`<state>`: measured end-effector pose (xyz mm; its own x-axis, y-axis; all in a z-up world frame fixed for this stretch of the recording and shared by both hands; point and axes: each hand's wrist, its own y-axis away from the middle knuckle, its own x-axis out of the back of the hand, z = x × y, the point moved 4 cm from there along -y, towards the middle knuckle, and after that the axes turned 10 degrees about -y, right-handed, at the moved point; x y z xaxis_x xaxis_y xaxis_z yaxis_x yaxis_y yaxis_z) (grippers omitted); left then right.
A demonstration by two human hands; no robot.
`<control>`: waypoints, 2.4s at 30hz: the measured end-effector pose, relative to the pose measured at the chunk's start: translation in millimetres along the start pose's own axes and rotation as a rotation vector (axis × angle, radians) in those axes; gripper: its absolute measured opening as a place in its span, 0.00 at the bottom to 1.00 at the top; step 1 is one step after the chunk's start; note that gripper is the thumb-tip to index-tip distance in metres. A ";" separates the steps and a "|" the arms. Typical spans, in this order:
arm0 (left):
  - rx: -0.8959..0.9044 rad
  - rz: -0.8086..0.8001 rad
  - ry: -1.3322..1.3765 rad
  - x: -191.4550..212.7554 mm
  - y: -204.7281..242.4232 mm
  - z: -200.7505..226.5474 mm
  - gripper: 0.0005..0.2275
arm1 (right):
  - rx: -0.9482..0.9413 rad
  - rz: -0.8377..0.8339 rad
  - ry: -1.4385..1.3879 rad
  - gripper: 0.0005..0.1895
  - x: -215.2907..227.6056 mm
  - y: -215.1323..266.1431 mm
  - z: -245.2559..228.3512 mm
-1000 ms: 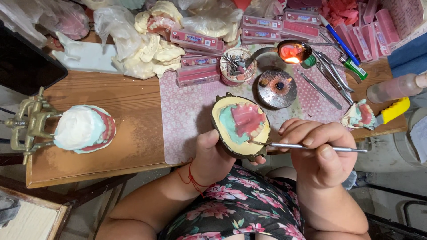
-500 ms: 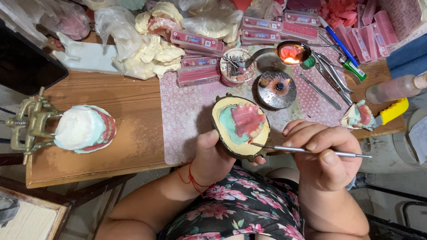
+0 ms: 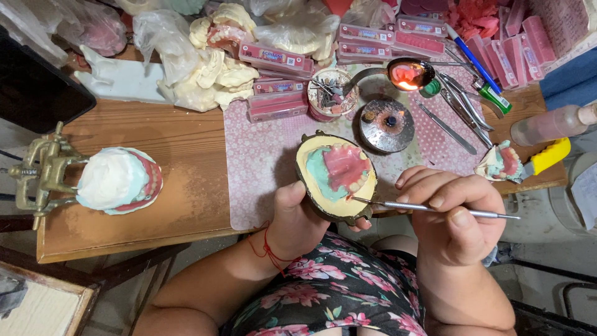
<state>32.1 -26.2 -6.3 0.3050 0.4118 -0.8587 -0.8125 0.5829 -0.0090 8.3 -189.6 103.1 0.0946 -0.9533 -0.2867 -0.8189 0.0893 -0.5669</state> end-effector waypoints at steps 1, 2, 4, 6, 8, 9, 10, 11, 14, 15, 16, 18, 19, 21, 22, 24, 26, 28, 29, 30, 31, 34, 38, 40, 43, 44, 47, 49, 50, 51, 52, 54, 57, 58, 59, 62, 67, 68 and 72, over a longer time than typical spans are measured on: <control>0.000 0.000 0.000 -1.4 -0.2 1.4 0.38 | 0.000 0.000 0.000 0.10 1.4 0.1 0.2; 0.001 0.018 -0.005 -2.1 -0.4 2.7 0.37 | -0.002 -0.012 -0.006 0.09 2.4 0.2 0.5; 0.002 0.035 -0.011 -3.5 -0.5 4.5 0.36 | -0.003 -0.024 -0.013 0.09 3.2 -0.7 -0.1; -0.018 0.023 0.001 -5.6 -0.4 6.4 0.36 | 0.005 -0.011 -0.036 0.10 3.3 -3.0 -1.9; -0.001 0.014 -0.001 -1.9 -0.5 4.5 0.37 | 0.067 0.020 -0.005 0.11 8.5 -8.6 -5.5; 0.015 0.006 -0.003 -0.5 -0.7 3.1 0.38 | 0.128 0.051 0.026 0.12 11.8 -11.0 -8.8; 0.020 0.001 -0.006 -2.2 -0.1 4.2 0.38 | 0.134 0.056 0.028 0.12 22.1 -11.7 -7.6; 0.022 0.002 -0.026 -4.1 0.1 5.1 0.39 | 0.180 0.117 0.075 0.13 34.8 -12.2 -8.5; 0.034 0.005 -0.058 -11.7 1.3 12.9 0.40 | 0.141 0.192 0.050 0.14 78.9 -6.4 -10.0; 0.030 0.022 -0.062 -14.1 1.7 15.9 0.40 | 0.041 0.193 -0.031 0.17 94.8 -3.1 -8.3; 0.044 0.007 -0.068 -15.6 2.1 15.5 0.40 | 0.056 0.207 -0.022 0.17 97.9 -3.8 -11.7; 0.063 0.088 -0.099 -13.6 3.0 15.3 0.42 | -0.140 0.128 -0.139 0.44 100.0 -5.8 -8.8; 0.076 0.075 -0.106 -14.7 2.7 14.6 0.42 | -0.127 0.141 -0.134 0.44 99.2 -8.3 -7.1; 0.087 0.173 -0.156 -11.7 3.5 14.0 0.44 | -0.221 0.221 0.489 0.06 101.7 -12.9 -1.4; 0.094 0.162 -0.163 -15.6 2.8 15.0 0.44 | -0.212 0.232 0.492 0.06 108.4 -8.9 5.3; 0.008 0.140 -0.166 -23.4 1.6 21.8 0.42 | -0.275 0.227 1.049 0.06 122.2 -2.1 19.0; -0.014 0.121 -0.179 -28.1 -0.5 25.4 0.41 | -0.209 0.164 1.118 0.08 119.9 -1.6 20.5; -0.040 0.108 -0.192 -32.8 -2.0 28.1 0.41 | -0.145 0.094 1.183 0.09 117.2 -2.7 21.7; -0.028 0.128 -0.174 -34.1 -2.3 28.1 0.41 | -0.129 0.055 1.196 0.10 115.6 -3.6 22.2; -0.018 0.147 -0.157 -35.1 -3.3 29.1 0.41 | -0.109 0.015 1.208 0.11 113.8 -5.7 23.5; -0.021 0.143 -0.163 -37.2 -3.1 29.1 0.41 | -0.102 0.019 1.206 0.11 110.1 -8.0 21.4; -0.029 0.152 -0.131 -38.8 -3.3 27.9 0.44 | -0.052 0.001 1.153 0.08 100.9 -12.6 16.3; 0.008 0.140 -0.060 -28.9 -4.5 22.6 0.46 | 0.057 0.092 1.128 0.04 93.8 -12.8 11.1; 0.024 0.136 -0.050 -23.0 -3.4 18.5 0.46 | 0.077 0.130 1.125 0.03 91.8 -11.1 10.1; 0.079 0.154 -0.024 -16.7 -1.2 10.6 0.48 | 0.068 0.151 1.144 0.04 92.8 -8.1 12.5; 0.014 0.139 0.018 -17.1 -2.7 11.5 0.46 | 0.082 0.151 1.145 0.03 93.2 -8.0 13.2; 0.054 0.137 0.057 -13.3 -0.4 12.2 0.47 | 0.097 0.143 1.154 0.03 93.4 -6.8 14.7; 0.159 0.144 0.053 -12.0 -0.6 9.2 0.51 | 0.102 0.137 1.163 0.04 93.6 -8.5 14.5; 0.107 0.127 0.058 -13.2 -1.1 10.3 0.50 | 0.104 0.136 1.162 0.03 92.9 -8.5 14.2; 0.055 0.110 0.062 -14.4 -1.4 11.4 0.50 | 0.106 0.135 1.161 0.03 92.1 -8.3 13.7; 0.057 0.111 0.062 -10.6 0.9 9.1 0.50 | 0.104 0.136 1.161 0.03 93.1 -7.3 14.4; 0.099 0.118 0.067 -3.3 5.6 3.6 0.48 | 0.114 0.148 1.158 0.04 94.6 -5.8 14.7; -0.035 0.088 0.103 -15.7 -1.4 10.8 0.44 | 0.167 0.174 1.148 0.02 94.2 -3.0 14.0; -0.037 0.090 0.102 -15.7 -2.1 11.3 0.44 | 0.168 0.173 1.145 0.02 97.2 0.2 15.4; -0.023 0.079 0.066 -16.3 -2.4 11.3 0.45 | 0.201 0.196 1.137 0.02 100.0 4.1 15.2; 0.023 0.082 0.011 -18.6 -0.2 13.8 0.45 | 0.277 0.221 1.080 0.06 107.3 14.7 16.4; 0.085 0.155 0.037 -18.9 6.1 11.0 0.43 | 0.378 0.258 0.893 0.14 118.3 30.0 17.7; 0.084 0.136 -0.060 -19.1 7.2 9.8 0.44 | 0.386 0.269 0.845 0.14 119.6 33.1 17.1; 0.049 0.126 -0.117 -26.6 13.6 -7.0 0.43 | 0.340 0.268 0.729 0.19 95.6 47.0 -1.0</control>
<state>9.4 -34.1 12.9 0.2601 0.5606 -0.7862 -0.8238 0.5535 0.1222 -21.7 -276.8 49.8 -0.5621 -0.8249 0.0591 -0.5362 0.3091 -0.7855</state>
